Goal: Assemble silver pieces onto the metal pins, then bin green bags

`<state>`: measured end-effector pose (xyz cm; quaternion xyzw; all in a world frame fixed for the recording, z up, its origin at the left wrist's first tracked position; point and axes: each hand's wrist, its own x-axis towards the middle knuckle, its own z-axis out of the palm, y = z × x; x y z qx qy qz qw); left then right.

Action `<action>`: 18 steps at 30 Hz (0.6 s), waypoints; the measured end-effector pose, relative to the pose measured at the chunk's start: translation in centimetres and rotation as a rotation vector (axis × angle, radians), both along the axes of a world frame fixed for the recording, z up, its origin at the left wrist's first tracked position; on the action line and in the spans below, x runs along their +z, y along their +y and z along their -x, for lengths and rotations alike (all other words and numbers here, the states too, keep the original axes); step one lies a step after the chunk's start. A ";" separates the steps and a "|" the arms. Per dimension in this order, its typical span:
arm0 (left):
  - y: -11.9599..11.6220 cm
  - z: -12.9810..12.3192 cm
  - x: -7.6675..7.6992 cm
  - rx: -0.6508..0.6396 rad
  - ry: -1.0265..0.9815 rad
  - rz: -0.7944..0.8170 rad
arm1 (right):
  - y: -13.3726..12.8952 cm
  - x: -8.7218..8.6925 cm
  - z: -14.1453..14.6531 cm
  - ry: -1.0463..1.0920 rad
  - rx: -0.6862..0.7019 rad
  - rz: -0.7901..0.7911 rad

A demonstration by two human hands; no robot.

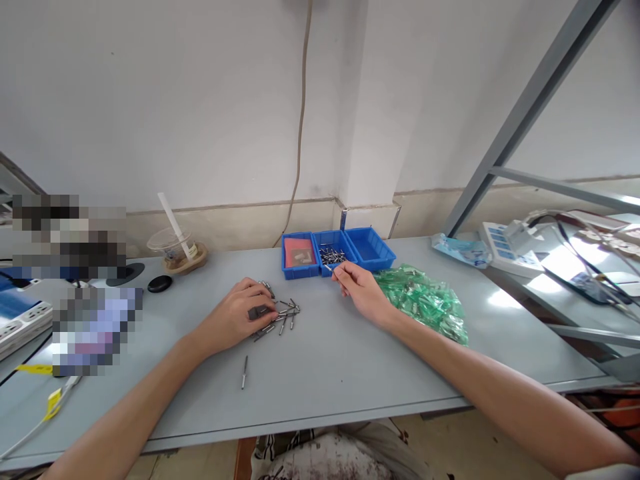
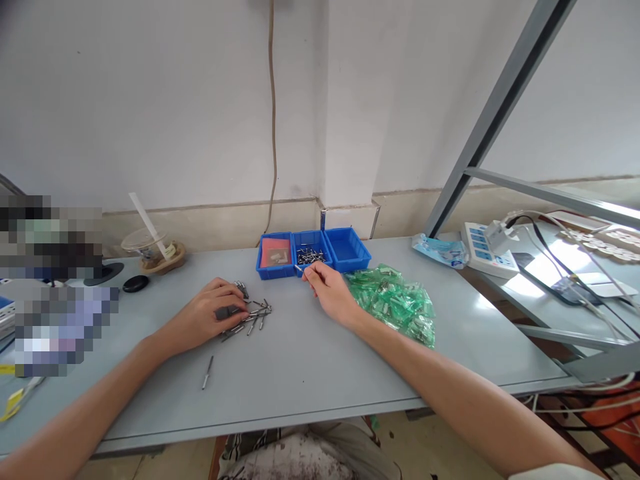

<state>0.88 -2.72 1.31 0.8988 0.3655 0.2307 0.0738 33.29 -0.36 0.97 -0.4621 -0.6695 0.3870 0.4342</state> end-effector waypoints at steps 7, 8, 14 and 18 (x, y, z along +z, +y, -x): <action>0.6 0.8 -0.2 0.022 0.037 -0.007 | -0.2 0.3 0.1 -0.013 -0.001 0.006; 0.6 0.8 -0.2 0.025 0.041 -0.016 | -0.2 0.3 0.1 -0.017 -0.003 0.005; 0.8 1.2 0.0 0.042 0.062 -0.074 | -0.2 0.3 0.0 -0.021 -0.006 -0.006; 1.0 1.6 -0.2 0.080 0.074 -0.104 | -0.2 0.3 0.0 -0.025 -0.007 -0.011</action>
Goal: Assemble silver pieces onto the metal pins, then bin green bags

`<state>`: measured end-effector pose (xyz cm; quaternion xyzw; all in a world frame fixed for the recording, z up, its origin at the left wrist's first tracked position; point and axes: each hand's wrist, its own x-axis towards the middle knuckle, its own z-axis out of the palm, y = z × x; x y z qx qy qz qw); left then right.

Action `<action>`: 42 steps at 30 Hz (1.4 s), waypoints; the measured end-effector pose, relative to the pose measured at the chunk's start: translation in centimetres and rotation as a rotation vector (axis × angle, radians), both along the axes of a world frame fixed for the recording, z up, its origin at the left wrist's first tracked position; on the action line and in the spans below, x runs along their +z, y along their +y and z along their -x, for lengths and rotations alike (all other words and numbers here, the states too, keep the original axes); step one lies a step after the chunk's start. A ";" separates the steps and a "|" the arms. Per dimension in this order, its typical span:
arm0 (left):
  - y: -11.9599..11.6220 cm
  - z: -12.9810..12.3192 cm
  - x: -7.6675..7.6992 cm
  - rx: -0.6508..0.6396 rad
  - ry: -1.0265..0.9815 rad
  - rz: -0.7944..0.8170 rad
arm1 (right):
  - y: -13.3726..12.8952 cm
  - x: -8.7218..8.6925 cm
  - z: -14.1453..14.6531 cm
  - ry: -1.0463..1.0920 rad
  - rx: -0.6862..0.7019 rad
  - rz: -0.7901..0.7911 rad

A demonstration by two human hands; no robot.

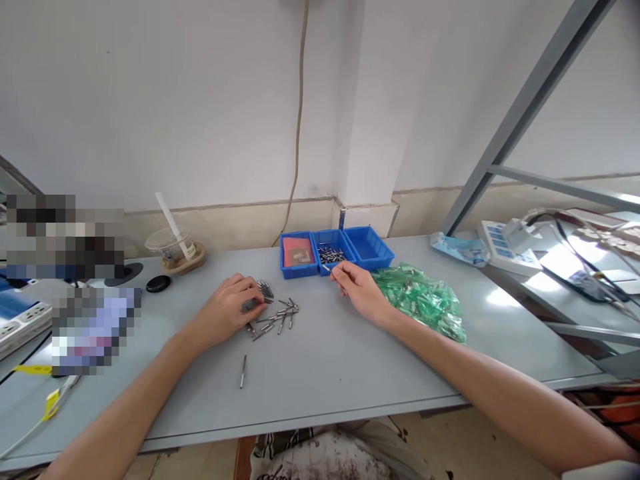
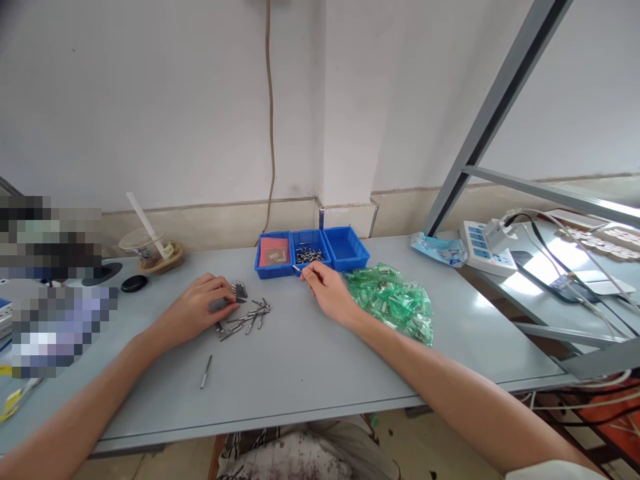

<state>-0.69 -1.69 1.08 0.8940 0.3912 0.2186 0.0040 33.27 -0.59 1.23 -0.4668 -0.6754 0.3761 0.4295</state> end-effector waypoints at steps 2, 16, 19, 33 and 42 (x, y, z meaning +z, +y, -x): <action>0.1 0.1 0.0 0.014 0.007 -0.005 | 0.0 0.0 0.0 -0.003 0.002 0.003; 0.2 0.2 -0.5 0.012 0.035 -0.006 | 0.2 -0.4 0.0 0.053 -0.008 0.018; 0.3 0.2 -0.6 0.007 0.035 0.002 | 0.3 -0.6 -0.1 0.041 -0.007 -0.005; 0.1 0.0 -0.3 0.005 0.010 0.026 | 0.6 -0.7 -0.2 0.035 -0.031 -0.004; 0.0 0.1 0.1 0.020 -0.002 0.041 | 0.4 -0.3 0.0 0.043 0.013 0.031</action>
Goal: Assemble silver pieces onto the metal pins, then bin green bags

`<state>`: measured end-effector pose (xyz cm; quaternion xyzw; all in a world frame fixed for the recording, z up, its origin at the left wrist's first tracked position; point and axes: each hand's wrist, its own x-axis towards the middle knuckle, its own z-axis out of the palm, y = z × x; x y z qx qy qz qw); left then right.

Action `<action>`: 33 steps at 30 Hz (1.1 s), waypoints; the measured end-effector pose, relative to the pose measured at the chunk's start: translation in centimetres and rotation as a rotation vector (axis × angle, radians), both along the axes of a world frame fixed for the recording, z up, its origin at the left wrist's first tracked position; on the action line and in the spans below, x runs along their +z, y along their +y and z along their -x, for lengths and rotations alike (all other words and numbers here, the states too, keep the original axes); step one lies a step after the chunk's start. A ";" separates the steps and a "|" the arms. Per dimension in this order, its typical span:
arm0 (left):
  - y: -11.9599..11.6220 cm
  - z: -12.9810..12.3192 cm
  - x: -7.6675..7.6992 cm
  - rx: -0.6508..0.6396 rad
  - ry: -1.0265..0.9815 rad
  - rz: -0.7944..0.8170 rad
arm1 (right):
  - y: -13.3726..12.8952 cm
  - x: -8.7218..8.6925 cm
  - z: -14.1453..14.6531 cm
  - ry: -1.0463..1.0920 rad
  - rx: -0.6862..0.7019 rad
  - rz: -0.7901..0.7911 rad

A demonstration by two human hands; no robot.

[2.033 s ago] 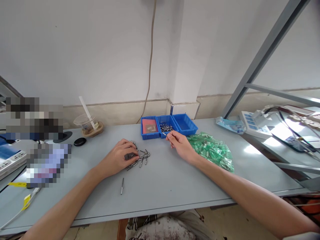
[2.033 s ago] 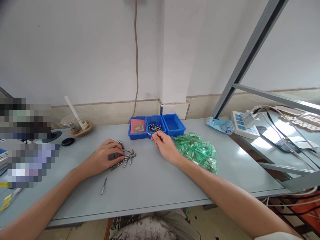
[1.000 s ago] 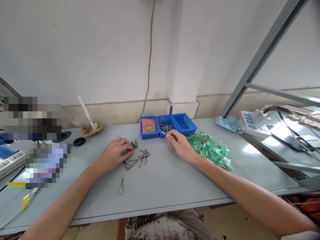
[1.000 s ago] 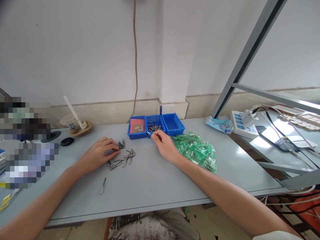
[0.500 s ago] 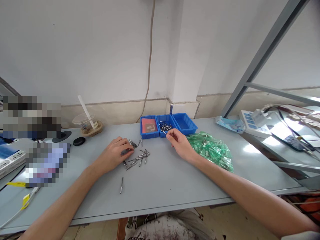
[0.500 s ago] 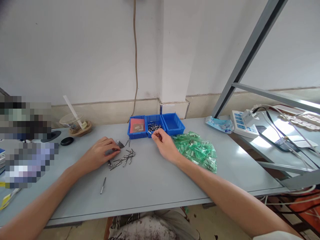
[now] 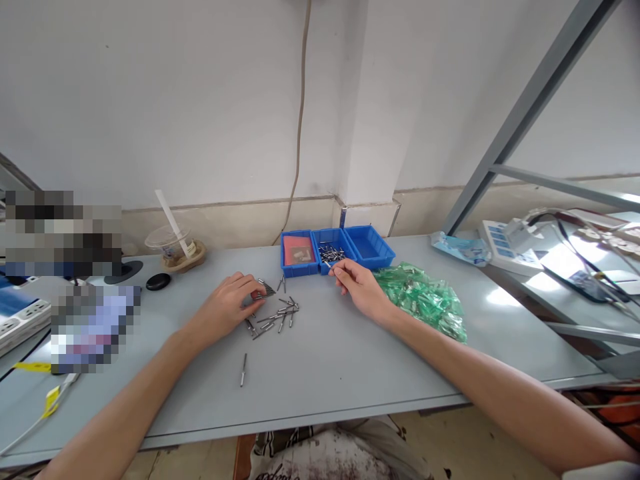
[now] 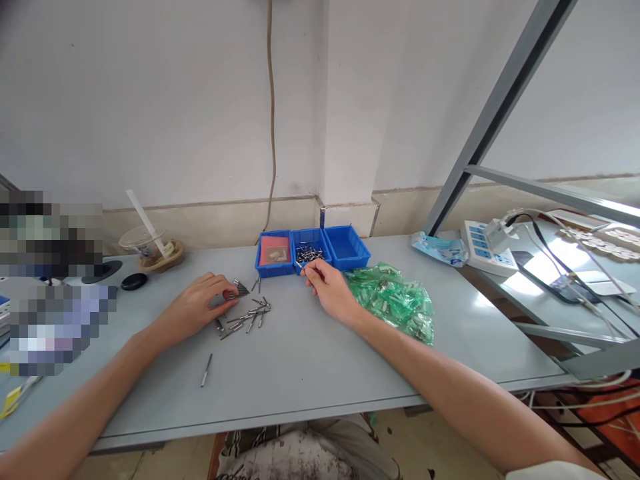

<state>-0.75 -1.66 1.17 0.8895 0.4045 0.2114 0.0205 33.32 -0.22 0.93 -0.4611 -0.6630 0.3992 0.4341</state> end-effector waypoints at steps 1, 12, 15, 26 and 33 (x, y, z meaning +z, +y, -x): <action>0.0 0.0 0.1 0.009 -0.002 -0.002 | -0.1 0.1 0.1 0.006 0.005 0.011; 1.0 0.3 -0.9 0.168 0.011 -0.063 | -0.1 0.2 0.4 0.045 -0.006 0.032; 1.2 0.2 -1.1 0.198 0.016 -0.076 | -0.1 0.1 0.5 0.048 -0.005 0.032; 2.1 -1.1 -1.4 0.237 0.007 -0.084 | 0.0 -0.1 0.4 0.020 -0.004 -0.021; 2.3 -1.1 -1.7 0.157 -0.097 -0.023 | 0.0 -0.1 0.2 -0.032 -0.030 -0.059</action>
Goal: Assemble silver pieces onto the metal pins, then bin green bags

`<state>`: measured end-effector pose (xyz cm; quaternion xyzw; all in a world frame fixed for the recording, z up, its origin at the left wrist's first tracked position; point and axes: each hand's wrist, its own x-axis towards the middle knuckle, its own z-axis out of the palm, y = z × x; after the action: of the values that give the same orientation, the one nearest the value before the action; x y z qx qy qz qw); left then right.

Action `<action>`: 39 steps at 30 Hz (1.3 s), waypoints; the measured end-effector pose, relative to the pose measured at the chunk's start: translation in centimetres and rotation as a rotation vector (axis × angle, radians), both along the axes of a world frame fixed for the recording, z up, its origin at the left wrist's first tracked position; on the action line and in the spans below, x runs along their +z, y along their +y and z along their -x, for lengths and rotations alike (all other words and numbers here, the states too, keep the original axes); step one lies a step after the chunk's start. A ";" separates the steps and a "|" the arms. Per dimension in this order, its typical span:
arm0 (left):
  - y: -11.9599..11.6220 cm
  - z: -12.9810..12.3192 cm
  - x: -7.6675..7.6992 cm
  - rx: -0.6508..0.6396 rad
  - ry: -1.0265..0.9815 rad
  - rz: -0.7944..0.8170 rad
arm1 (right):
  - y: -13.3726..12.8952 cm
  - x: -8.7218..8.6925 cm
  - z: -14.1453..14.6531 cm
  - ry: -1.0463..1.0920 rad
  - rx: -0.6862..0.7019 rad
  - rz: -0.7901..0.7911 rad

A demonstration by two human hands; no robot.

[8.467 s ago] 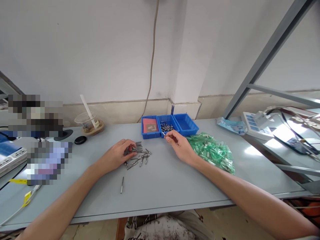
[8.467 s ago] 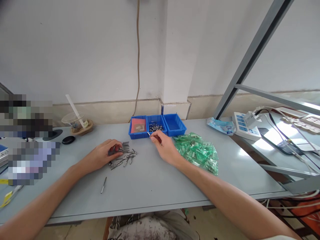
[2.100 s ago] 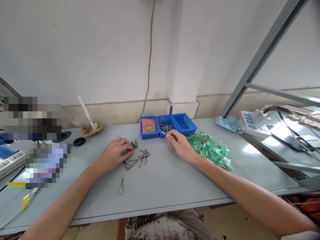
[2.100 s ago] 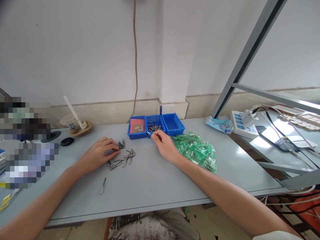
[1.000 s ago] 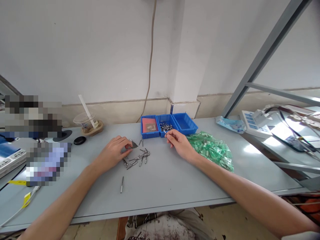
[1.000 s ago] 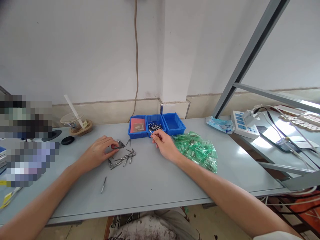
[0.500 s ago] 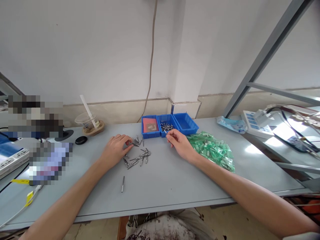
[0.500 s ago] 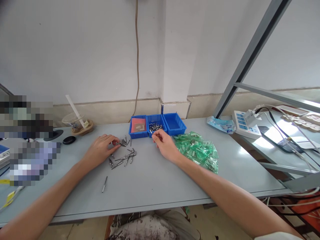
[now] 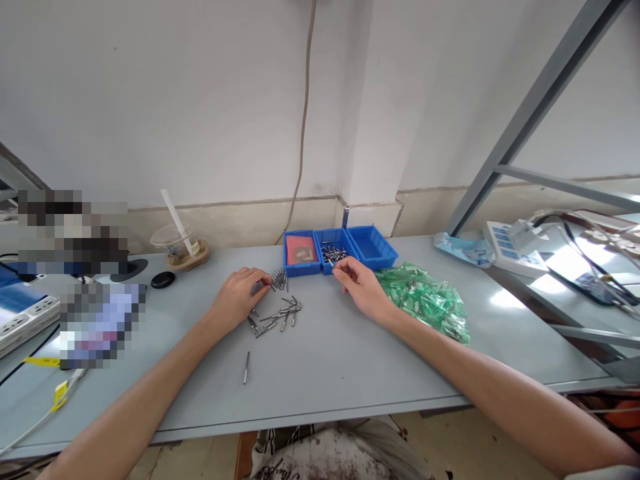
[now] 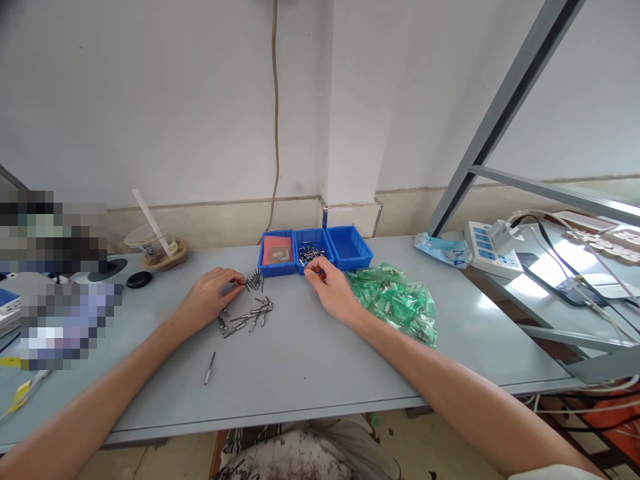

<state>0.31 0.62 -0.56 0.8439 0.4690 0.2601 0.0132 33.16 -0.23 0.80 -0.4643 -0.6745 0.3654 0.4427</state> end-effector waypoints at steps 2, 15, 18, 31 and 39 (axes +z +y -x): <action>0.0 0.0 0.0 -0.017 -0.017 0.007 | 0.0 0.0 0.0 0.000 -0.002 0.005; 0.2 -0.1 -0.1 -0.081 -0.033 0.030 | 0.0 0.0 0.1 -0.004 0.017 -0.003; 0.0 0.0 0.0 -0.094 -0.023 0.036 | -0.1 0.2 0.1 0.012 0.029 0.009; -2.1 2.4 2.4 -0.010 0.139 0.157 | -0.2 0.6 0.1 0.045 0.030 0.063; -3.0 2.0 2.9 -0.053 0.094 0.302 | -0.3 0.7 0.1 0.048 0.028 0.054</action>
<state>-1.73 -2.34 2.30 0.8556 0.4804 0.1465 0.1251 33.10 -0.58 1.50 -0.4575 -0.6600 0.4006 0.4411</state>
